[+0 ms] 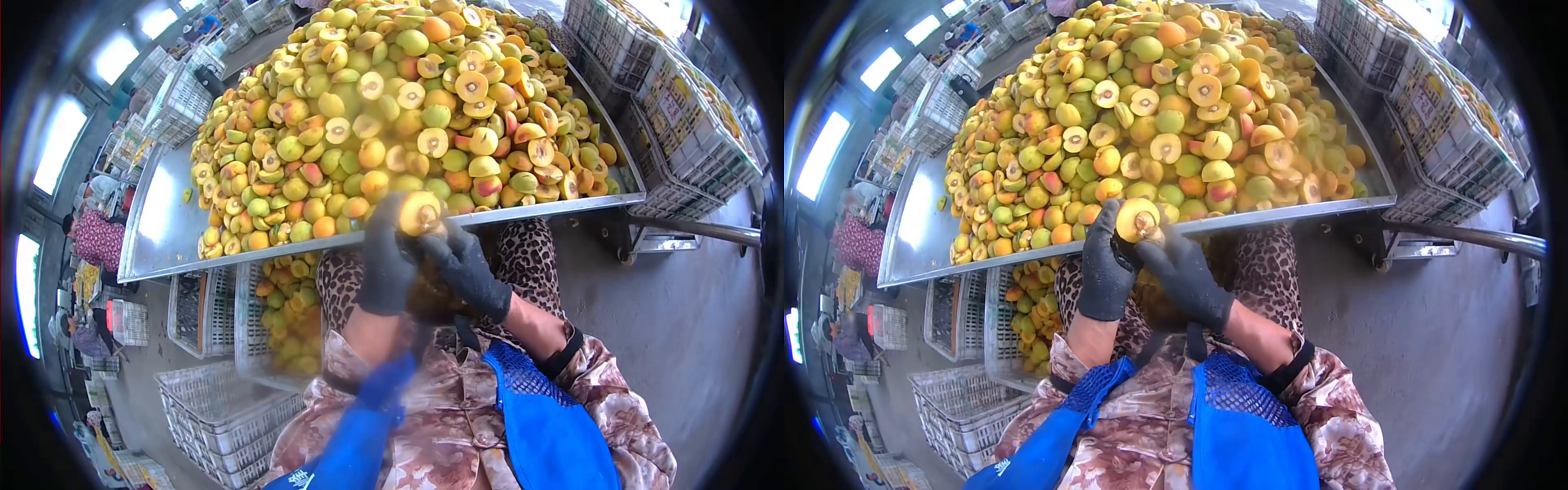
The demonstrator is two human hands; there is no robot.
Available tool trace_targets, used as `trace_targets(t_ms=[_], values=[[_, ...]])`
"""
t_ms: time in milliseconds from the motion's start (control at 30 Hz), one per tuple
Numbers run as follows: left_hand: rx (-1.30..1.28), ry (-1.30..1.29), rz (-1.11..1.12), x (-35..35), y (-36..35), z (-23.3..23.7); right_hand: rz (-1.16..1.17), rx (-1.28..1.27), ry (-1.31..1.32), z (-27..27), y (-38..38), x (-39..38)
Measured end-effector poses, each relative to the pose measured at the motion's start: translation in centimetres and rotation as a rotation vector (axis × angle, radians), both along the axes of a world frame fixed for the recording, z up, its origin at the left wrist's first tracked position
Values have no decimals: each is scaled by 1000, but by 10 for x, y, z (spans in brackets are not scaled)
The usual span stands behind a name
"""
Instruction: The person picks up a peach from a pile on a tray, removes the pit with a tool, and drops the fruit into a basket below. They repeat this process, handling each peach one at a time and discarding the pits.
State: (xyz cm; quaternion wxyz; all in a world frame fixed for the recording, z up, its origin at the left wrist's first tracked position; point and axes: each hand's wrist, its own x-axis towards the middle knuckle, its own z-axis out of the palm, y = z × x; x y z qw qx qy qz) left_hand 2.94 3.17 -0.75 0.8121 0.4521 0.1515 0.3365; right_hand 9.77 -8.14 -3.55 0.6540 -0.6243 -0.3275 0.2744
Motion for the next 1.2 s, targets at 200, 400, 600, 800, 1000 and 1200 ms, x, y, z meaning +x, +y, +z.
trace_targets(t_ms=[200,400,600,800,1000,1200], values=[[295,52,138,10,-14,-7,31,74,-509,-21,-10,12],[-72,46,29,2,-30,37,191,57,-516,-8,-25,16],[-66,99,-172,2,-30,38,431,-68,757,4,-43,7],[-144,30,26,-39,42,-10,867,66,372,16,-49,19],[884,643,616,-99,183,-58,402,-301,-111,-58,-43,43],[1180,838,511,71,190,-65,317,-331,-340,-62,-10,28]])
